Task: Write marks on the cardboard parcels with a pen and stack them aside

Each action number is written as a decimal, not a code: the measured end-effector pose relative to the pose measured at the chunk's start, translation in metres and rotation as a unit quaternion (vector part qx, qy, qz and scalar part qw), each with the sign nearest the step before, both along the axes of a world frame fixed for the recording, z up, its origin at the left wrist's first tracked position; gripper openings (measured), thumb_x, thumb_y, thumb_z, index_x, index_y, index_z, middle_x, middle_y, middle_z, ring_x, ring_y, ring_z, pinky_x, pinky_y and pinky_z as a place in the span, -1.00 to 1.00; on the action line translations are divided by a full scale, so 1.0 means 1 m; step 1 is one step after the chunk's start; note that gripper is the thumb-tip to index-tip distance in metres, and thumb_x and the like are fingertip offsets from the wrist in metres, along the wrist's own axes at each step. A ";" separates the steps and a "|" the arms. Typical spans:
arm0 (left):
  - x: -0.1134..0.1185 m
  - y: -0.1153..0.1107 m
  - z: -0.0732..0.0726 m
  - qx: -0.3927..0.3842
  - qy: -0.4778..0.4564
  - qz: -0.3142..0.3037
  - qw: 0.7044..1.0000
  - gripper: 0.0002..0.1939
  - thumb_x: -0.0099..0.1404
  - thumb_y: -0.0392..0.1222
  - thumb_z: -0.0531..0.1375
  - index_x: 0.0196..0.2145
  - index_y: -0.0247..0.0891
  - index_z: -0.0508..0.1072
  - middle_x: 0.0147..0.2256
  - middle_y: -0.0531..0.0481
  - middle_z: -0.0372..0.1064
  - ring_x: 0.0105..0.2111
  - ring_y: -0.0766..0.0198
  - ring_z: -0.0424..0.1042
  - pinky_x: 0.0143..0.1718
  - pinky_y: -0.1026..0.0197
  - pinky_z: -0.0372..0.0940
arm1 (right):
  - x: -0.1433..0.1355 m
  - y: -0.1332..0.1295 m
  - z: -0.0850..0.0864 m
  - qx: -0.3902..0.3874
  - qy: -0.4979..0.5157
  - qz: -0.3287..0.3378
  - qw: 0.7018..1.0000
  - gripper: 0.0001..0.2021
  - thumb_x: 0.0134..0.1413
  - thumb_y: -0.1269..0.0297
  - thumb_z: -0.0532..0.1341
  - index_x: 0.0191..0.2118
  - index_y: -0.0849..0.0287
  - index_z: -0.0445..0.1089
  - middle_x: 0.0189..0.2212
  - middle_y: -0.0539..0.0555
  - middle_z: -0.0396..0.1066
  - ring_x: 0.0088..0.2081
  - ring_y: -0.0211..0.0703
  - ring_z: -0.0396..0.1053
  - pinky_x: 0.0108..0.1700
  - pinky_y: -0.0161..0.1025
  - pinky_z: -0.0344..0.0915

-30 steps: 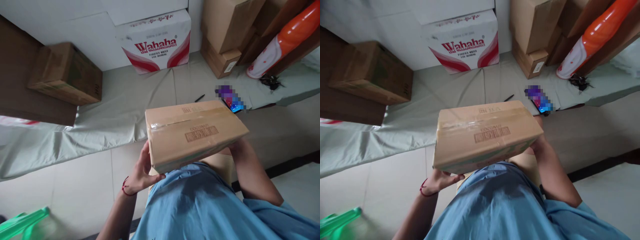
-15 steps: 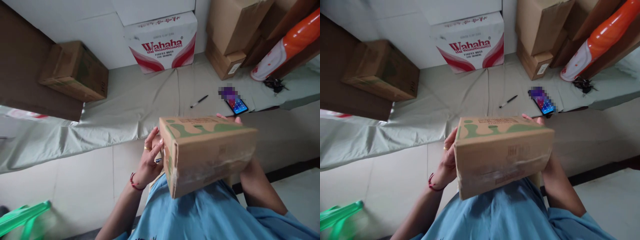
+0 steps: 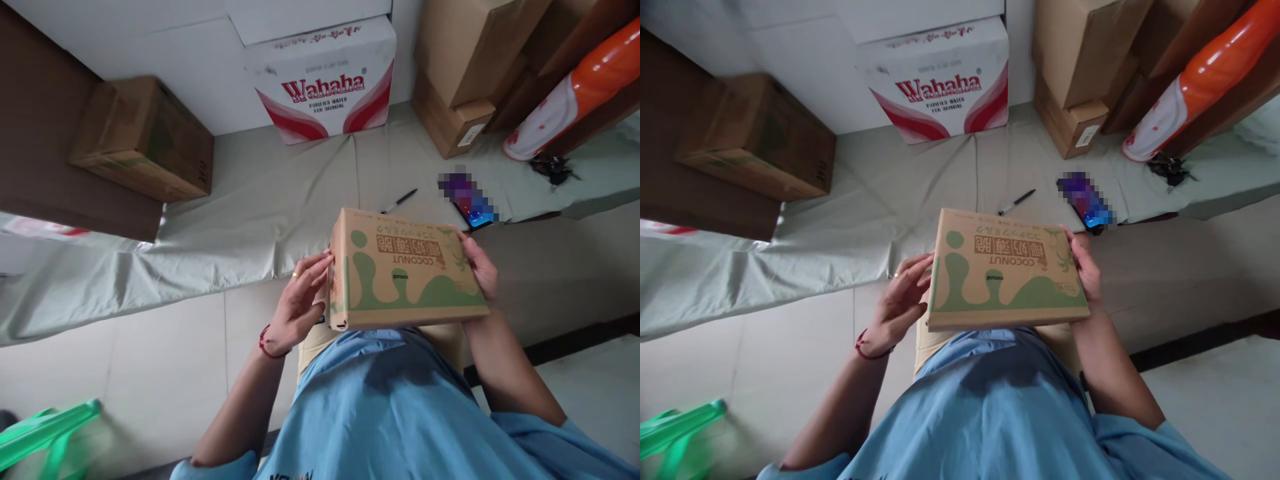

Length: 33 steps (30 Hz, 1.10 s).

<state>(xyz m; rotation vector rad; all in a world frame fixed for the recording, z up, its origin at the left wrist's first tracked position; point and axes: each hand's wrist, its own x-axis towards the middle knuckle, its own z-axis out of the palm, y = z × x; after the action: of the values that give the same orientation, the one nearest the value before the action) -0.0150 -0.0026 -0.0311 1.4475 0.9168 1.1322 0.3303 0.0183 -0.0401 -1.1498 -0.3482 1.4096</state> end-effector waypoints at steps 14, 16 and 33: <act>0.033 0.009 -0.004 -0.064 -0.165 0.123 0.976 -0.43 0.28 0.00 0.50 0.21 -0.03 0.55 0.35 -0.15 0.34 0.52 -0.14 0.16 0.58 -0.20 0.07 | 0.005 -0.003 -0.030 -0.094 0.028 0.097 0.990 -0.62 0.15 -0.14 0.33 -0.06 -0.01 0.62 -0.15 0.09 0.73 0.13 0.25 0.65 0.19 0.20 0.63; 0.036 0.008 -0.004 -0.071 -0.175 0.143 0.971 -0.41 0.25 -0.01 0.53 0.20 -0.02 0.55 0.34 -0.11 0.35 0.52 -0.13 0.16 0.56 -0.16 0.10 | 0.004 -0.005 -0.033 -0.105 0.033 0.102 0.989 -0.61 0.16 -0.14 0.33 -0.05 -0.01 0.62 -0.13 0.09 0.73 0.14 0.24 0.65 0.18 0.21 0.63; 0.024 -0.026 0.101 -0.123 -0.130 0.299 0.937 -0.47 0.25 0.03 0.37 0.14 -0.17 0.62 0.04 -0.11 0.59 0.16 -0.12 0.53 0.32 -0.12 0.43 | -0.058 0.021 0.004 0.020 -0.026 0.159 0.987 -0.60 0.07 -0.18 0.48 -0.13 -0.02 0.60 -0.08 0.00 0.68 0.14 0.05 0.59 0.16 -0.05 0.56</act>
<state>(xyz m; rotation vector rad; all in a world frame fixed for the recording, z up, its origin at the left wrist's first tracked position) 0.0093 -0.0284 0.0695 0.7990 1.2976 1.5415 0.2721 0.0398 -0.0358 -1.1345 -0.6152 1.6438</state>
